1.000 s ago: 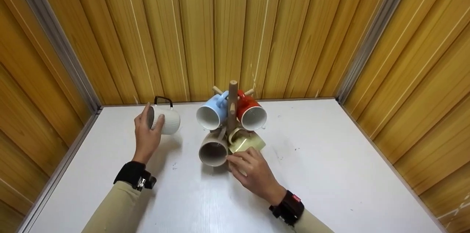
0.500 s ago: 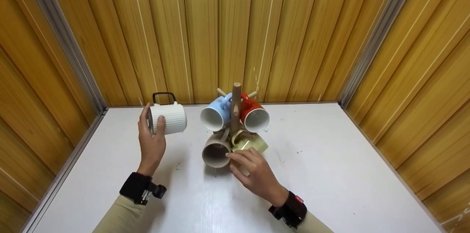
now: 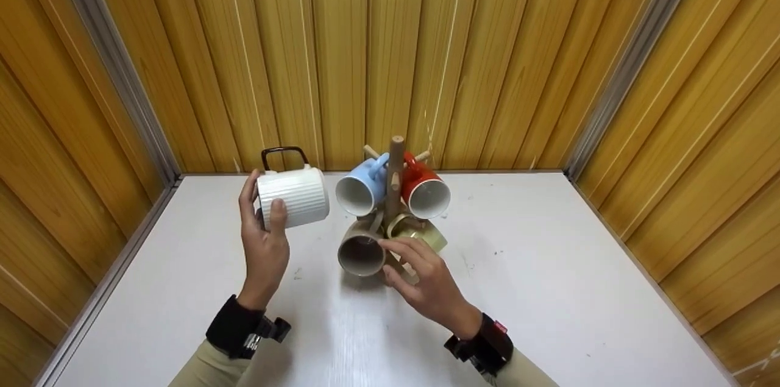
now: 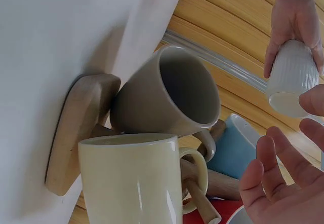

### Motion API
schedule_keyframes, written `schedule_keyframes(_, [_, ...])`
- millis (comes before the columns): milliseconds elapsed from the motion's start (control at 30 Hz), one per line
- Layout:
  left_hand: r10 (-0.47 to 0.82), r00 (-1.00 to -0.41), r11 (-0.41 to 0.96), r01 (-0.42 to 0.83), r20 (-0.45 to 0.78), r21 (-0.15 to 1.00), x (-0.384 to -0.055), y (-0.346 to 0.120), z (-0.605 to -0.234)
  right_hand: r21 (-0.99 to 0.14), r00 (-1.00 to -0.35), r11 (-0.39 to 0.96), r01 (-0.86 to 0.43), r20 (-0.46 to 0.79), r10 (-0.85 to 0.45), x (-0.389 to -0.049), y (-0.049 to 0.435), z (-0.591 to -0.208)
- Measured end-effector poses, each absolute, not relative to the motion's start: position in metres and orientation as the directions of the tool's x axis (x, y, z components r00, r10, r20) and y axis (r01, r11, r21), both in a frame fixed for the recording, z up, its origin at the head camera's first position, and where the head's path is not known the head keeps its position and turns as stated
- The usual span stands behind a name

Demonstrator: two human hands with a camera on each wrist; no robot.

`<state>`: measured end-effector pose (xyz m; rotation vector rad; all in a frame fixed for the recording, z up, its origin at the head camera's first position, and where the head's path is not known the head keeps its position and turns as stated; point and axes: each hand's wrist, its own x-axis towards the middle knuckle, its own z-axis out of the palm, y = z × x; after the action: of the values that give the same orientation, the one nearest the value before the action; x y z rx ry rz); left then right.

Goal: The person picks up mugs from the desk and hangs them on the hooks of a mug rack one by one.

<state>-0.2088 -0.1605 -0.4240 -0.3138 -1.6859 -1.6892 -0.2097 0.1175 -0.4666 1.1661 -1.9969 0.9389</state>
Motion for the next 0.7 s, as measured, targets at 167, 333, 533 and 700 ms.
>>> schedule_keyframes(167, [-0.273, -0.703, 0.078, 0.665, 0.657, 0.743, -0.197, -0.146, -0.419, -0.318, -0.427, 0.307, -0.897, 0.8, -0.421, -0.207, 0.115, -0.457])
schedule_keyframes(333, [-0.249, -0.683, 0.051, 0.699, 0.687, 0.714, -0.191, -0.131, -0.415, -0.388, -0.476, 0.286, -0.876, 0.79, -0.387, -0.204, 0.115, -0.445])
schedule_keyframes(533, [-0.21, -0.636, 0.081, 0.746, 0.743, 0.661, -0.185, -0.11, -0.415, -0.49, -0.544, 0.237, -0.839, 0.762, -0.352, -0.202, 0.117, -0.438])
schedule_keyframes(700, [-0.174, -0.603, 0.095, 0.776, 0.778, 0.623, -0.183, -0.093, -0.417, -0.523, -0.553, 0.184, -0.832, 0.759, -0.342, -0.204, 0.119, -0.436])
